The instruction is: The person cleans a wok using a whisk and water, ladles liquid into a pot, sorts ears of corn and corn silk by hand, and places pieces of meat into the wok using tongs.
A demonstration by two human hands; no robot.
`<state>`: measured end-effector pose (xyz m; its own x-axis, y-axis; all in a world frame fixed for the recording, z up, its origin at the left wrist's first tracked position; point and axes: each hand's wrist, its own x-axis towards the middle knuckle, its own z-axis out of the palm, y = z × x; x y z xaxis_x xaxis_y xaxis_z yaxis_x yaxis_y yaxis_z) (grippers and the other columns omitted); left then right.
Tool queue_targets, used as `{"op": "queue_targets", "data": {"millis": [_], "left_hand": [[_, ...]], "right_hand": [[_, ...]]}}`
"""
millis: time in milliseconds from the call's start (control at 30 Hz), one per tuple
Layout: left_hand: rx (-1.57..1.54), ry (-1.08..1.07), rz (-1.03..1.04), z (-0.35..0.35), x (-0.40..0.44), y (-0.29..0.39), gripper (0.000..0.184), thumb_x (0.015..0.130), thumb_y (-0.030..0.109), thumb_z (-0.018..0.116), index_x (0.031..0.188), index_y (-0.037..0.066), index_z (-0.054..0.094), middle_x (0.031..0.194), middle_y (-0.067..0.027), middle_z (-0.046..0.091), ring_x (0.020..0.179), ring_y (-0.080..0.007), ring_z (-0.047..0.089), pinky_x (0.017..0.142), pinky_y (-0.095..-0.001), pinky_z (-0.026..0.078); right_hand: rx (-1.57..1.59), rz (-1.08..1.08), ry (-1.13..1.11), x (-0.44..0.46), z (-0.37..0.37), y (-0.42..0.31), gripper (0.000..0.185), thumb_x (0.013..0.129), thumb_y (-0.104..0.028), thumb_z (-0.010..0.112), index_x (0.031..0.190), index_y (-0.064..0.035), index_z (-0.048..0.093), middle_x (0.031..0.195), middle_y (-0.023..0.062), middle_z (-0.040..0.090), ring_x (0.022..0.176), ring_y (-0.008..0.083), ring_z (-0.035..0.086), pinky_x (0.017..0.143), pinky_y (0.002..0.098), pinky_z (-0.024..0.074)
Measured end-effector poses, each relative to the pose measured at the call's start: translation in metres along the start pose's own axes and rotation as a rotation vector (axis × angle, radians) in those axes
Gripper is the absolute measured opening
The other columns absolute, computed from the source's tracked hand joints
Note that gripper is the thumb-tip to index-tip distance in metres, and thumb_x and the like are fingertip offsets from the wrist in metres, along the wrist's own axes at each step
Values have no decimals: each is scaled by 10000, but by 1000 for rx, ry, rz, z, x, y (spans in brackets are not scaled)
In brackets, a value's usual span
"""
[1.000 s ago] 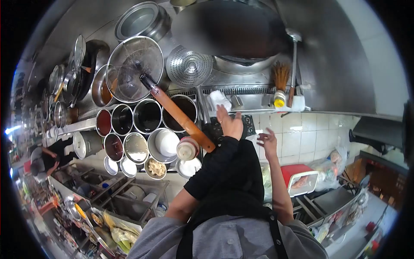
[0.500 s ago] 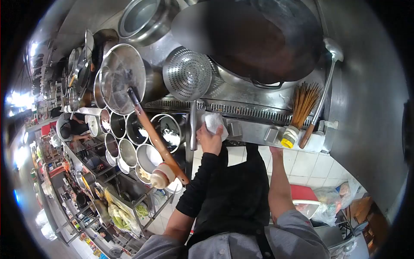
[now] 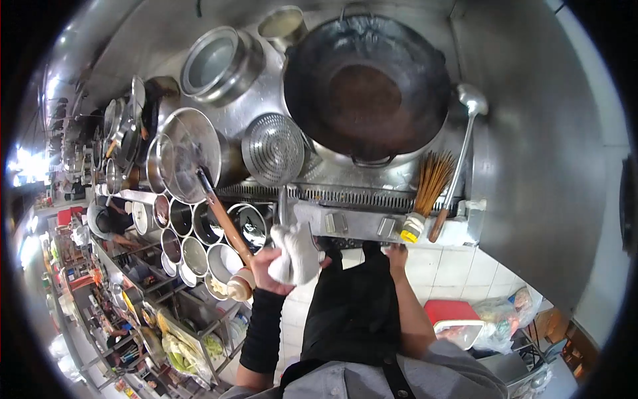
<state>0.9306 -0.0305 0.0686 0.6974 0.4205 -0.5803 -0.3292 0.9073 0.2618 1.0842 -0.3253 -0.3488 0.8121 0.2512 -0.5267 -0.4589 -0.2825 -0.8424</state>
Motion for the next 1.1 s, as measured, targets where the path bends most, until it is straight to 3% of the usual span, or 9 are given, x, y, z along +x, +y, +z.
{"op": "queue_targets", "data": {"millis": [100, 200, 333, 467, 533, 600, 767, 867, 1100], "left_hand": [[26, -36, 205, -4, -36, 3, 850, 767, 362, 677, 1474, -38, 429, 1374, -314, 557, 1205, -479, 588, 1065, -661, 434], [168, -115, 102, 30, -74, 12, 862, 812, 362, 753, 1483, -43, 393, 1391, -245, 554, 1248, -447, 563, 1050, -555, 465], [192, -362, 82, 76, -91, 11, 538, 1011, 376, 606, 1385, 12, 476, 1227, -241, 631, 1018, -376, 690, 834, -479, 583], [393, -295, 226, 103, -114, 17, 690, 947, 299, 744, 1493, 46, 408, 1266, -66, 595, 1129, -162, 608, 968, -301, 493], [432, -295, 238, 119, -128, 30, 716, 940, 323, 750, 1493, 30, 404, 1268, -44, 574, 1150, -128, 557, 990, -267, 444], [420, -277, 243, 97, -133, 36, 854, 898, 419, 772, 1511, -17, 366, 1291, -73, 578, 1140, -150, 580, 965, -274, 463], [398, -156, 238, 44, -149, 75, 617, 944, 389, 716, 1361, -16, 508, 1107, -97, 653, 1020, -169, 653, 850, -292, 535], [60, -251, 282, 53, -158, 109, 521, 1007, 338, 627, 1365, -11, 479, 1140, -191, 654, 1011, -311, 698, 842, -476, 631], [280, -40, 476, 10, -182, 160, 456, 998, 274, 671, 1342, 9, 534, 1082, -99, 684, 1004, -177, 673, 803, -313, 565]], "right_hand": [[-304, -144, 90, -68, -63, -129, 177, 949, -48, 580, 1077, 48, 656, 906, 94, 652, 791, 164, 597, 666, 315, 503], [-455, -431, 294, -69, -61, -263, 179, 993, -71, 559, 1113, 33, 643, 928, 112, 641, 804, 169, 588, 716, 332, 502], [-585, -624, 207, 26, -44, -264, 210, 928, -170, 654, 954, 38, 634, 821, 183, 636, 781, 294, 633, 734, 404, 504], [-865, -609, 156, 56, -47, -267, 210, 771, -151, 684, 709, 36, 610, 731, 233, 653, 693, 404, 647, 680, 481, 510], [-870, -878, 397, 47, -48, -281, 234, 815, -154, 628, 720, 60, 635, 770, 274, 677, 694, 450, 658, 670, 544, 510], [-931, -604, 449, 31, -52, -317, 379, 921, -253, 628, 791, 102, 641, 794, 310, 670, 702, 462, 650, 673, 527, 509], [-483, -542, 151, -42, -11, -363, 410, 1030, -247, 581, 707, -88, 384, 495, 39, 417, 309, 151, 409, 291, 346, 304], [-193, -226, -197, -143, 81, -462, 260, 1043, -217, 570, 850, -70, 478, 490, 16, 407, 314, 119, 410, 279, 288, 296], [-473, -494, -674, -134, 326, -553, 139, 953, -122, 630, 969, 15, 605, 608, 34, 522, 347, 142, 475, 313, 313, 351]]}}
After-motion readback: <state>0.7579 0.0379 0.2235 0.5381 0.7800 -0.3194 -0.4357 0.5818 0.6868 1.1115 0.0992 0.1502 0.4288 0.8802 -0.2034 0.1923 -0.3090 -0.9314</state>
